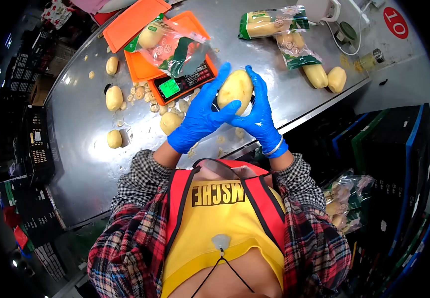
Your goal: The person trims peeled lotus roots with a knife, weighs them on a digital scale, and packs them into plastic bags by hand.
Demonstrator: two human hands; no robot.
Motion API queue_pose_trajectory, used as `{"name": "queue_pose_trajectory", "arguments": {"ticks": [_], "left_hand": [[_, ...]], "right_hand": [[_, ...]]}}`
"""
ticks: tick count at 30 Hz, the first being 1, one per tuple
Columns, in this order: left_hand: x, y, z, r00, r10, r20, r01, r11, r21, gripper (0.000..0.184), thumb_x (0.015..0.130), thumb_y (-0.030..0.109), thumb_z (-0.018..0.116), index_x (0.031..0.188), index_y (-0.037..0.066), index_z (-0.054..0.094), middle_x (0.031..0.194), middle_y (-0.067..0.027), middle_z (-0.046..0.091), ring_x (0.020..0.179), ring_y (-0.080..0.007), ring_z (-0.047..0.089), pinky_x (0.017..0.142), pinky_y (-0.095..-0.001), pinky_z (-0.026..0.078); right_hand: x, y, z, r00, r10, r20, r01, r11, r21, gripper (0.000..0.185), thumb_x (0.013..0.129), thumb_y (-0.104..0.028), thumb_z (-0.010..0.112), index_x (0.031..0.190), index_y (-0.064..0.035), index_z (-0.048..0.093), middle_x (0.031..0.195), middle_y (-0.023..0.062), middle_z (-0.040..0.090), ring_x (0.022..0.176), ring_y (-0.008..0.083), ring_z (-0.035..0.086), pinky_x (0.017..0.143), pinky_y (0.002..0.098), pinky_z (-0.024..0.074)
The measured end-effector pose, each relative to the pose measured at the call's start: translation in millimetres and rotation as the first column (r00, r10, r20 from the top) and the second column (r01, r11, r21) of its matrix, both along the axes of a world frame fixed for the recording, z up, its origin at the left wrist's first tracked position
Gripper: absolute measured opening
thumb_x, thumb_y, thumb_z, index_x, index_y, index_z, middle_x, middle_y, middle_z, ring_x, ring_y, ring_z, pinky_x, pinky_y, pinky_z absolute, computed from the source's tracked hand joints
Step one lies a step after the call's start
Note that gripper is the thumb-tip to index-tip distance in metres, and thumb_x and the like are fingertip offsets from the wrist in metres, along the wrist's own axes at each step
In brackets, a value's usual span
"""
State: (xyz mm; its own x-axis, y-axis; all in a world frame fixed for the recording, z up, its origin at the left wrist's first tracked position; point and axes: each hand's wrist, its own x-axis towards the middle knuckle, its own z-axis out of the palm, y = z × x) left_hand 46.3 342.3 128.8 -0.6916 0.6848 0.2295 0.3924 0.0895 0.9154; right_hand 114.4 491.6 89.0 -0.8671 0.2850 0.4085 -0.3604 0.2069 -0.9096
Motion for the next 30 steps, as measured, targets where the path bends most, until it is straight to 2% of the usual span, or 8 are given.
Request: {"name": "queue_pose_trajectory", "arguments": {"ticks": [4, 8, 10, 12, 15, 20, 28, 30], "left_hand": [[-2, -4, -4, 0.946, -0.116, 0.302, 0.042, 0.97, 0.238, 0.064, 0.09, 0.022, 0.064, 0.144, 0.006, 0.033, 0.137, -0.0117, 0.045, 0.096, -0.0145, 0.056, 0.083, -0.0289, 0.049], [-24, -20, -3, 0.831, 0.068, 0.552, -0.049, 0.998, -0.049, 0.054, 0.089, 0.02, 0.065, 0.138, 0.01, 0.046, 0.11, -0.0051, 0.061, 0.085, -0.0129, 0.059, 0.068, -0.0253, 0.049], [-31, -34, -53, 0.889, 0.263, -0.375, -0.358, 0.909, -0.212, 0.047, 0.089, 0.016, 0.065, 0.133, 0.009, 0.051, 0.103, -0.0029, 0.063, 0.075, -0.009, 0.057, 0.062, -0.0224, 0.047], [-29, -46, -51, 0.738, 0.225, -0.636, -0.422, 0.89, -0.175, 0.032, 0.087, 0.013, 0.066, 0.119, 0.007, 0.064, 0.085, 0.0, 0.064, 0.064, -0.0048, 0.054, 0.057, -0.0195, 0.044], [-10, -45, -31, 0.881, 0.374, 0.291, -0.378, 0.925, -0.044, 0.023, 0.086, 0.022, 0.069, 0.1, 0.004, 0.069, 0.068, -0.0012, 0.061, 0.058, -0.0084, 0.055, 0.056, -0.0238, 0.045], [1, -43, 5, 0.888, 0.259, 0.381, -0.294, 0.955, 0.034, 0.027, 0.094, 0.026, 0.057, 0.1, 0.002, 0.068, 0.079, -0.0062, 0.067, 0.065, -0.0096, 0.059, 0.061, -0.0238, 0.047], [4, -39, -13, 0.794, 0.094, 0.601, -0.174, 0.982, 0.077, 0.049, 0.096, 0.031, 0.054, 0.136, 0.004, 0.046, 0.122, -0.0087, 0.058, 0.099, -0.0158, 0.061, 0.078, -0.0254, 0.051], [12, -28, -23, 0.878, 0.139, 0.458, -0.212, 0.971, 0.113, 0.054, 0.094, 0.031, 0.058, 0.138, 0.005, 0.043, 0.124, -0.0093, 0.057, 0.101, -0.0148, 0.06, 0.079, -0.026, 0.051]], "right_hand": [[6, -3, 9, 0.968, 0.252, 0.019, -0.226, 0.898, -0.377, 0.109, 0.057, -0.012, 0.087, 0.145, -0.0059, 0.023, 0.14, 0.0123, 0.035, 0.128, 0.025, 0.04, 0.105, 0.0367, 0.0377], [5, 0, 3, 0.957, 0.289, -0.004, -0.263, 0.865, -0.427, 0.109, 0.057, -0.008, 0.086, 0.146, -0.0062, 0.023, 0.14, 0.0109, 0.037, 0.128, 0.0225, 0.04, 0.107, 0.0353, 0.0357], [6, -3, 10, 0.961, 0.278, -0.014, -0.261, 0.881, -0.394, 0.109, 0.057, -0.008, 0.086, 0.146, -0.0064, 0.023, 0.141, 0.011, 0.036, 0.128, 0.0227, 0.04, 0.107, 0.0356, 0.0357], [4, -2, 14, 0.963, 0.269, -0.017, -0.256, 0.894, -0.367, 0.108, 0.058, -0.009, 0.085, 0.146, -0.0064, 0.023, 0.141, 0.0106, 0.036, 0.127, 0.0228, 0.041, 0.106, 0.0359, 0.0372], [7, 3, 5, 0.965, 0.263, -0.013, -0.25, 0.896, -0.368, 0.107, 0.058, -0.009, 0.084, 0.146, -0.0062, 0.023, 0.141, 0.0096, 0.037, 0.126, 0.023, 0.044, 0.104, 0.0365, 0.0403], [3, -6, 10, 0.961, 0.276, 0.012, -0.25, 0.887, -0.388, 0.108, 0.059, -0.01, 0.084, 0.147, -0.0065, 0.022, 0.143, 0.0105, 0.035, 0.129, 0.024, 0.041, 0.105, 0.0374, 0.0385], [-6, -13, 14, 0.999, 0.002, -0.039, 0.009, 0.962, 0.273, 0.107, 0.056, -0.02, 0.085, 0.144, -0.0042, 0.027, 0.144, 0.0162, 0.034, 0.132, 0.031, 0.036, 0.107, 0.0419, 0.0325], [-4, -15, 17, 0.998, -0.033, -0.044, 0.047, 0.929, 0.368, 0.107, 0.054, -0.021, 0.084, 0.143, -0.0033, 0.028, 0.143, 0.0178, 0.035, 0.13, 0.0334, 0.037, 0.107, 0.0429, 0.0316]]}}
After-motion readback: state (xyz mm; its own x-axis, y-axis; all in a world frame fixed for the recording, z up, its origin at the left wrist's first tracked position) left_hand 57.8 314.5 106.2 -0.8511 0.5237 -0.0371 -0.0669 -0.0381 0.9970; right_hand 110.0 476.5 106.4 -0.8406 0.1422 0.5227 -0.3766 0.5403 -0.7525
